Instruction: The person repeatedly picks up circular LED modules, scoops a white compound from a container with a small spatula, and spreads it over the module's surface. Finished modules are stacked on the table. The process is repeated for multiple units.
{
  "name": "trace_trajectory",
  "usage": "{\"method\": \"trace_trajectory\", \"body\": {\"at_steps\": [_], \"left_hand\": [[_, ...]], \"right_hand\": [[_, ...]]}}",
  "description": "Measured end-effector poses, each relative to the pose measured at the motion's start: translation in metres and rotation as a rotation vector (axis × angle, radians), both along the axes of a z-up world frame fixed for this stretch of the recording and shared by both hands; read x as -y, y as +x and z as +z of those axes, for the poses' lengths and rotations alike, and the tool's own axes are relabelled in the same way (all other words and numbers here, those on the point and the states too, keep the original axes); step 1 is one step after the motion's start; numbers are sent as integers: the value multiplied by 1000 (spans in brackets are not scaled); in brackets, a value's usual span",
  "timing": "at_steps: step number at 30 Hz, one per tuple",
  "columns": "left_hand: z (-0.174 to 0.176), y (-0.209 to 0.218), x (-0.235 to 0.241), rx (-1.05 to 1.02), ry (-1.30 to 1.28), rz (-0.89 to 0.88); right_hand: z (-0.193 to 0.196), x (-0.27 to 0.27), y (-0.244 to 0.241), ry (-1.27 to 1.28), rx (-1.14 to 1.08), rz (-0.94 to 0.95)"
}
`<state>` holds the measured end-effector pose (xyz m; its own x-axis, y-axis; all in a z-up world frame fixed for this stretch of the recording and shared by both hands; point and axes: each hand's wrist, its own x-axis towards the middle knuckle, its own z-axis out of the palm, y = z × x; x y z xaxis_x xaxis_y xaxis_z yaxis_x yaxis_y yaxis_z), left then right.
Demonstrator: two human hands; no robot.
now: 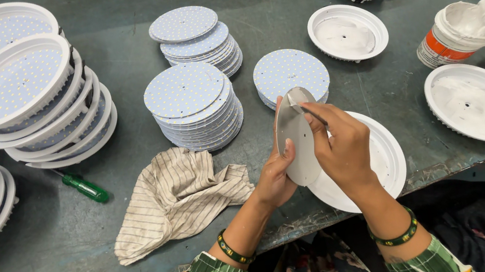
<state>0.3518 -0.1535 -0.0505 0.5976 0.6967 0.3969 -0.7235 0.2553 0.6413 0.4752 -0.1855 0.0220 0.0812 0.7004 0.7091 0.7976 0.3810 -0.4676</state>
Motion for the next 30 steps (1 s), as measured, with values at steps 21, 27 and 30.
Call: {"method": "trace_trajectory", "body": {"at_steps": [21, 27, 30], "left_hand": [[-6, -1, -8, 122, -180, -13], [-2, -2, -9, 191, -247, -43], [-2, -4, -8, 182, -261, -36]], "right_hand": [[-7, 35, -17, 31, 120, 179], [-10, 41, -10, 67, 208, 274], [-13, 47, 1, 91, 298, 331]]}}
